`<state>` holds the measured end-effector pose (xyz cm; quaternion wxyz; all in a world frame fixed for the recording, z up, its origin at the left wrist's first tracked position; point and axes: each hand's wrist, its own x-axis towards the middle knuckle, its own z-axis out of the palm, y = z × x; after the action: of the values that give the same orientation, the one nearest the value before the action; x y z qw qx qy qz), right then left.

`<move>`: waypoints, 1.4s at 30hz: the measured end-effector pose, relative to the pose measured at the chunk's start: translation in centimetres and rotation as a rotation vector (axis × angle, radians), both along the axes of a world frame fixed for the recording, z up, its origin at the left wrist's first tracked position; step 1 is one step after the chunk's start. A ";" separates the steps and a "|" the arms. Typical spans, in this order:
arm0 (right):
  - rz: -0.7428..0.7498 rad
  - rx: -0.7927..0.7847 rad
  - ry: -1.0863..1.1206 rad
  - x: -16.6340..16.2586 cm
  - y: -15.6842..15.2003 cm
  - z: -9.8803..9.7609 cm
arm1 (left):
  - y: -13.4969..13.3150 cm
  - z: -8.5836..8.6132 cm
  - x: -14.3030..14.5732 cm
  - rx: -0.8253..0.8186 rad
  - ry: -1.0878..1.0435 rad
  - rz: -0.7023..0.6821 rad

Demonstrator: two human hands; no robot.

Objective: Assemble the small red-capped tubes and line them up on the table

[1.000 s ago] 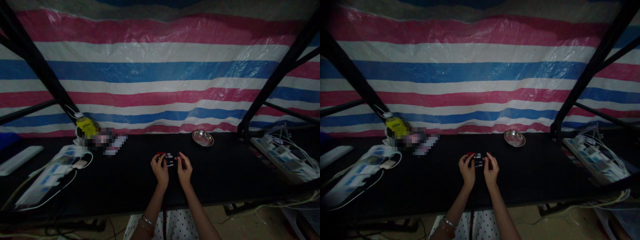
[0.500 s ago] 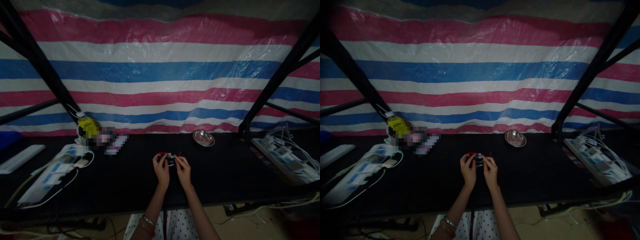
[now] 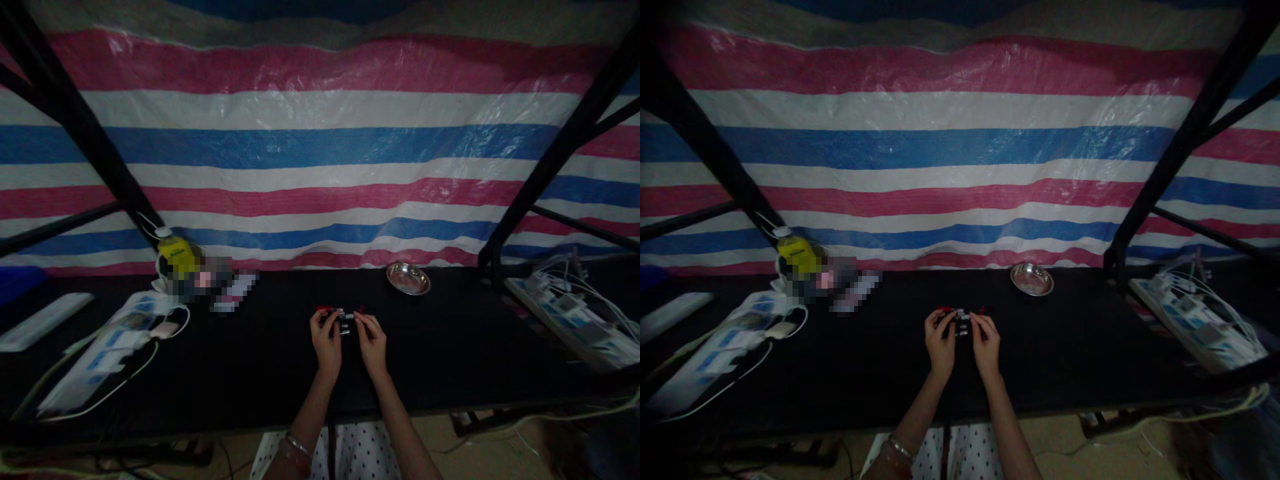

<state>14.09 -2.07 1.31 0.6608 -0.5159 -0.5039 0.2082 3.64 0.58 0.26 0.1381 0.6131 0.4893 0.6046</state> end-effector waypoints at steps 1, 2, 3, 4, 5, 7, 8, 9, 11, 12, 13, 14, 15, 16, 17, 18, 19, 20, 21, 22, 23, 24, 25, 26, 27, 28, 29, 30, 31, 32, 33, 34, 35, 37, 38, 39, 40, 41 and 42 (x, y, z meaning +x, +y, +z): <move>-0.011 0.000 0.007 0.0 0.1 0.1 | 0.0 -0.1 0.0 0.011 0.006 -0.014; -0.022 -0.005 0.008 0.0 0.2 0.1 | 0.0 -0.2 0.1 0.023 0.016 -0.031; -0.033 -0.013 0.004 0.0 0.3 0.2 | 0.0 -0.2 0.1 0.034 0.027 -0.051; -0.043 -0.022 -0.004 0.0 0.5 0.2 | 0.0 -0.3 0.1 0.041 0.039 -0.073; -0.051 -0.029 -0.013 0.0 0.6 0.2 | 0.0 -0.3 0.1 0.043 0.052 -0.094; -0.063 -0.038 -0.029 -0.1 1.1 0.4 | 0.0 -0.3 0.2 0.029 0.070 -0.134; -0.067 -0.043 -0.036 -0.1 1.3 0.6 | 0.0 -0.2 0.2 0.016 0.073 -0.152; -0.069 -0.045 -0.047 -0.2 1.6 0.9 | 0.0 -0.2 0.1 0.002 0.073 -0.168; -0.084 -0.042 -0.097 -0.3 2.1 1.7 | -0.1 0.0 0.1 -0.022 0.065 -0.202; -0.096 -0.038 -0.143 -0.4 2.4 2.1 | -0.1 0.1 0.1 -0.032 0.060 -0.217; -0.104 -0.036 -0.206 -0.5 2.6 2.6 | -0.1 0.1 0.0 -0.040 0.055 -0.227; -0.101 -0.039 -0.285 -0.6 2.9 3.2 | -0.1 0.1 0.0 -0.049 0.050 -0.234; -0.086 -0.050 -0.372 -0.7 3.0 3.7 | -0.1 0.1 0.0 -0.059 0.045 -0.239; -0.059 -0.065 -0.457 -0.9 3.2 4.2 | -0.1 0.0 -0.1 -0.072 0.040 -0.244; -0.026 -0.081 -0.527 -1.0 3.2 4.7 | -0.1 0.0 -0.2 -0.085 0.033 -0.245; 0.009 -0.091 -0.575 -1.2 3.3 5.0 | 0.0 -0.1 -0.2 -0.095 0.022 -0.241; 0.040 -0.091 -0.595 -1.3 3.3 5.3 | 0.0 -0.2 -0.3 -0.100 0.006 -0.233; 0.061 -0.081 -0.583 -1.5 3.2 5.4 | 0.1 -0.2 -0.3 -0.101 -0.012 -0.220; 0.073 -0.063 -0.545 -1.7 3.1 5.4 | 0.1 -0.2 -0.3 -0.099 -0.031 -0.206; 0.074 -0.040 -0.489 -1.9 3.1 5.3 | 0.1 -0.1 -0.4 -0.095 -0.049 -0.192; 0.070 -0.017 -0.428 -2.0 2.9 5.1 | 0.0 0.0 -0.4 -0.094 -0.064 -0.182; 0.060 0.005 -0.367 -2.2 2.8 4.8 | 0.0 0.2 -0.4 -0.097 -0.076 -0.177; 0.047 0.023 -0.313 -2.3 2.7 4.4 | -0.1 0.4 -0.4 -0.105 -0.087 -0.175; 0.032 0.036 -0.268 -2.4 2.5 4.0 | -0.2 0.6 -0.4 -0.116 -0.100 -0.176; 0.012 0.043 -0.228 -2.4 2.4 3.5 | -0.2 0.8 -0.4 -0.129 -0.120 -0.175; -0.015 0.044 -0.188 -2.5 2.2 3.1 | -0.3 0.9 -0.4 -0.147 -0.149 -0.172; -0.048 0.038 -0.146 -2.6 2.0 2.5 | -0.4 1.0 -0.4 -0.168 -0.185 -0.167; -0.085 0.029 -0.097 -2.7 1.9 2.0 | -0.4 1.0 -0.3 -0.191 -0.226 -0.162; -0.116 0.020 -0.045 -2.8 1.7 1.5 | -0.4 1.0 -0.3 -0.214 -0.263 -0.157; -0.138 0.014 0.009 -2.9 1.6 1.1 | -0.5 1.0 -0.3 -0.233 -0.291 -0.154; -0.154 0.013 0.064 -3.0 1.5 0.7 | -0.5 0.9 -0.3 -0.247 -0.308 -0.151; -0.166 0.014 0.115 -3.1 1.4 0.4 | -0.5 0.8 -0.3 -0.252 -0.313 -0.148; -0.176 0.016 0.160 -3.2 1.3 0.2 | -0.5 0.7 -0.3 -0.252 -0.315 -0.142; -0.189 0.013 0.231 -3.3 1.3 0.1 | -0.5 0.6 -0.4 -0.253 -0.320 -0.127; -0.195 0.007 0.258 -3.2 1.2 0.1 | -0.6 0.6 -0.4 -0.257 -0.328 -0.121; -0.201 0.002 0.282 -3.2 1.2 0.2 | -0.6 0.6 -0.4 -0.265 -0.336 -0.117; -0.206 -0.002 0.303 -3.1 1.2 0.2 | -0.6 0.6 -0.4 -0.274 -0.342 -0.113; -0.209 -0.003 0.320 -3.0 1.2 0.3 | -0.6 0.6 -0.5 -0.281 -0.345 -0.106; -0.211 -0.002 0.333 -3.0 1.2 0.3 | -0.6 0.6 -0.5 -0.283 -0.343 -0.096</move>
<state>11.11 -0.87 1.61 0.7526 -0.5250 -0.3304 0.2209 3.16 -0.01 0.87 0.3326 0.4986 0.5089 0.6179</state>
